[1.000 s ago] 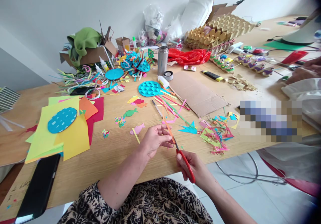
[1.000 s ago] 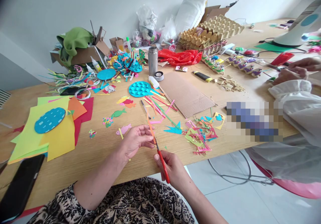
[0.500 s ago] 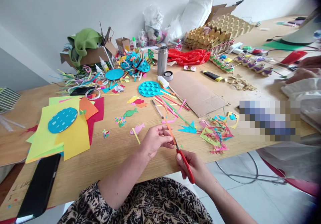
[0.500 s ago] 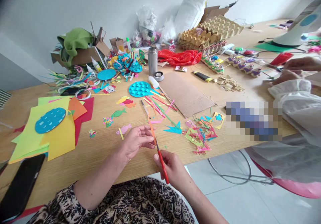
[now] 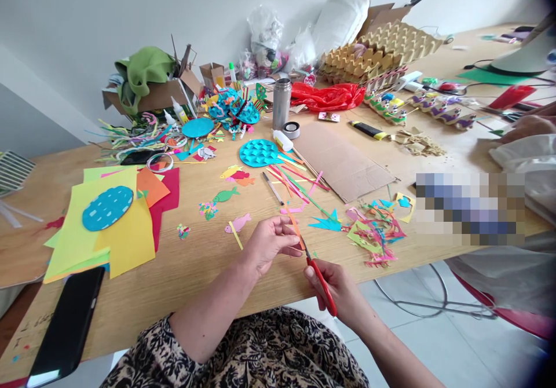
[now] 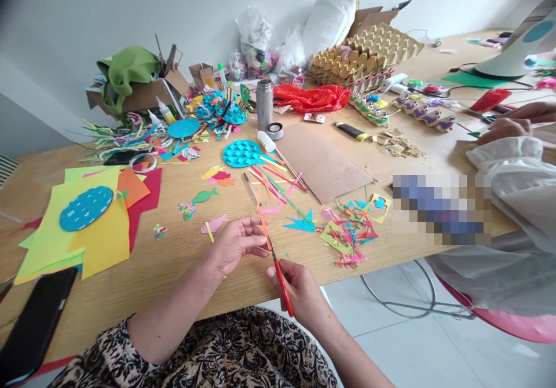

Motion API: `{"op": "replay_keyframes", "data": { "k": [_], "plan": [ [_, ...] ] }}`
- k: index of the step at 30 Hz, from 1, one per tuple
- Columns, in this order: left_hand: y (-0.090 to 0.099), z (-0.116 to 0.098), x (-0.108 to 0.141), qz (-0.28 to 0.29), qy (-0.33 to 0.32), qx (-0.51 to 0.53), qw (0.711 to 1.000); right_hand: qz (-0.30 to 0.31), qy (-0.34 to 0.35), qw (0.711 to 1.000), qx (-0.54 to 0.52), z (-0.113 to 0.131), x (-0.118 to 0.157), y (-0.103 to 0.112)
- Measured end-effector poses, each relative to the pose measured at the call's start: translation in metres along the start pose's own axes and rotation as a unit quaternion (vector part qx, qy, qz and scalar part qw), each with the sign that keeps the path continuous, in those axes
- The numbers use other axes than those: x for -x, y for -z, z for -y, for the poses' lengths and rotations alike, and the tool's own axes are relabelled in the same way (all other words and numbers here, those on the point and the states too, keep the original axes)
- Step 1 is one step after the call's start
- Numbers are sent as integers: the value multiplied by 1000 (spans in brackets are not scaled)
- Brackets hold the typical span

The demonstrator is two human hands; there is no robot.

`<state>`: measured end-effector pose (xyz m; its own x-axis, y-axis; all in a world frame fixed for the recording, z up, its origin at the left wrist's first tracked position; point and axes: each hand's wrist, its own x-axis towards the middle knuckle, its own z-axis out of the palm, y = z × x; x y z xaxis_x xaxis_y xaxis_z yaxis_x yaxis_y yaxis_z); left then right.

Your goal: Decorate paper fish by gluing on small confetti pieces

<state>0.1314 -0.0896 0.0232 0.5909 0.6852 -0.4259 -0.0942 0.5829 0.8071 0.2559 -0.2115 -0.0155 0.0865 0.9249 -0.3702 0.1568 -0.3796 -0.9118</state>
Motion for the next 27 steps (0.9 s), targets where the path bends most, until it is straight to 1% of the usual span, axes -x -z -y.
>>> {"op": "replay_keyframes", "data": {
  "k": [9, 15, 27],
  "plan": [
    [4, 1, -4, -15, -15, 13, 1000, 14, -3, 1000, -13, -2, 0, 0],
    [6, 2, -3, -5, -11, 0, 1000, 17, -3, 1000, -14, 0, 0, 0],
    [2, 1, -1, 4, 4, -2, 1000, 33, -8, 999, -15, 5, 1, 1]
  ]
}}
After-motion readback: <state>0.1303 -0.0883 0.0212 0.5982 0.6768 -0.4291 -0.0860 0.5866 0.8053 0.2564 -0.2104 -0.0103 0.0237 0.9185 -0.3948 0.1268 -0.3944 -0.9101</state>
